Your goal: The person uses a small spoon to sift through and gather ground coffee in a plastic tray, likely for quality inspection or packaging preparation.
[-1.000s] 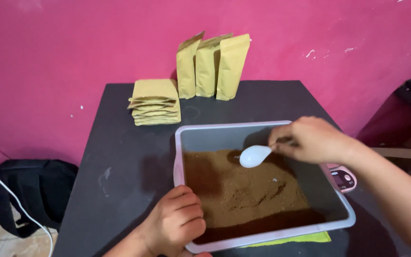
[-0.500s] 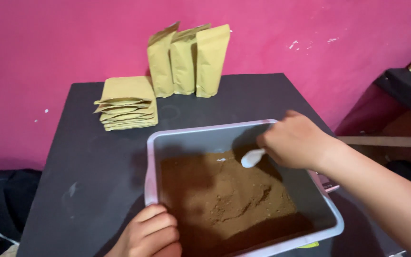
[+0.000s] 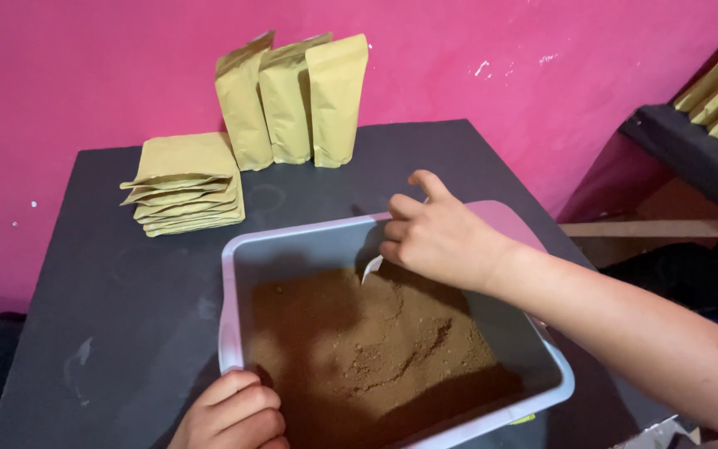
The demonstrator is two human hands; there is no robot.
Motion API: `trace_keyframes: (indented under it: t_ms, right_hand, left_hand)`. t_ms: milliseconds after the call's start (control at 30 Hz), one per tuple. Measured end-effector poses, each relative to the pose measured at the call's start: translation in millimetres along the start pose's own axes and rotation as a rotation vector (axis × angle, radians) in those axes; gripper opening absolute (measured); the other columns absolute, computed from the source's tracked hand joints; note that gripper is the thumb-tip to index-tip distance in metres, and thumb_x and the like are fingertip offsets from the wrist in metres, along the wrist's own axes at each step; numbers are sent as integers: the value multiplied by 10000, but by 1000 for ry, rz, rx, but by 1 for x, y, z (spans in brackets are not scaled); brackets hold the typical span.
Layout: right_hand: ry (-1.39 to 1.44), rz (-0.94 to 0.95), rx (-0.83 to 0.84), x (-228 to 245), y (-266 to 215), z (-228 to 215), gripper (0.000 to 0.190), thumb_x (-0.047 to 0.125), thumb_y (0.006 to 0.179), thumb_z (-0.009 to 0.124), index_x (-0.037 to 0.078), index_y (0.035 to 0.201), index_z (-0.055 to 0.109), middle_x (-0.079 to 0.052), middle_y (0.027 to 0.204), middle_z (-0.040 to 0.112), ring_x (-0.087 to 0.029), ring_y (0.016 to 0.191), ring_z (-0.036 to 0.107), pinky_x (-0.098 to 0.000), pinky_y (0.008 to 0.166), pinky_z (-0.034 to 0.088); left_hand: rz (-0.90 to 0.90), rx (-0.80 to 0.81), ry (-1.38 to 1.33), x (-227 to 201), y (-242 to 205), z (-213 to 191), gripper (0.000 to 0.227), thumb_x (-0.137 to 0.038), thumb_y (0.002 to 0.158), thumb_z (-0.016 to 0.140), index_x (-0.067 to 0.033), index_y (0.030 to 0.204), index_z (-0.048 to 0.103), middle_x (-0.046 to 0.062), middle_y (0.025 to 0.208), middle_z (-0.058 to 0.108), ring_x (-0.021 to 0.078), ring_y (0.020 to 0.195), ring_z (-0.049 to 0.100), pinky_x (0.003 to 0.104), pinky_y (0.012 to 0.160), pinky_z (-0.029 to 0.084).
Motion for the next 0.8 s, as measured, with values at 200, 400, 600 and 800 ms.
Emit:
trace_keyframes:
  t_ms: [200,400,600,800]
  right_hand:
    - [-90,-66,111,3,13,22,101,260,808,680,209,812,767,-3,893,729,-246,925,543,-579,1028,372]
    - [-90,-82,-28,24,16,-23,92,230,844,652,153,859,701,-46,783,688,-270,946,574,-576,1074,389]
    - [310,99,175,29,-22,-8,69,254,805,717,191,802,747,43,783,708,-213,886,528,-417,818,346]
    - [386,284,755,36,-72,81,129,253,876,669,251,889,797,13,847,750,-221,819,691,-430,966,446]
  left_hand:
    - [-41,16,-21,1,3,-1,145,-146,809,757,-154,724,640,-8,772,630,147,722,594,280,757,506]
    - [76,11,37,-8,11,-6,178,-134,850,715,-159,707,613,-21,777,604,141,729,593,298,760,497]
    - [68,48,-24,-16,23,-17,198,-118,853,664,-160,689,561,3,778,568,157,743,569,310,788,481]
    - [43,-30,-59,-17,25,-21,169,-40,751,691,-126,667,573,21,763,586,180,701,563,325,772,499]
Point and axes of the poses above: each hand's wrist, its own y-axis towards the middle knuckle, its own z-axis out of the palm, x = y × z, the point moved 8 cm from there along y, towards the middle knuckle
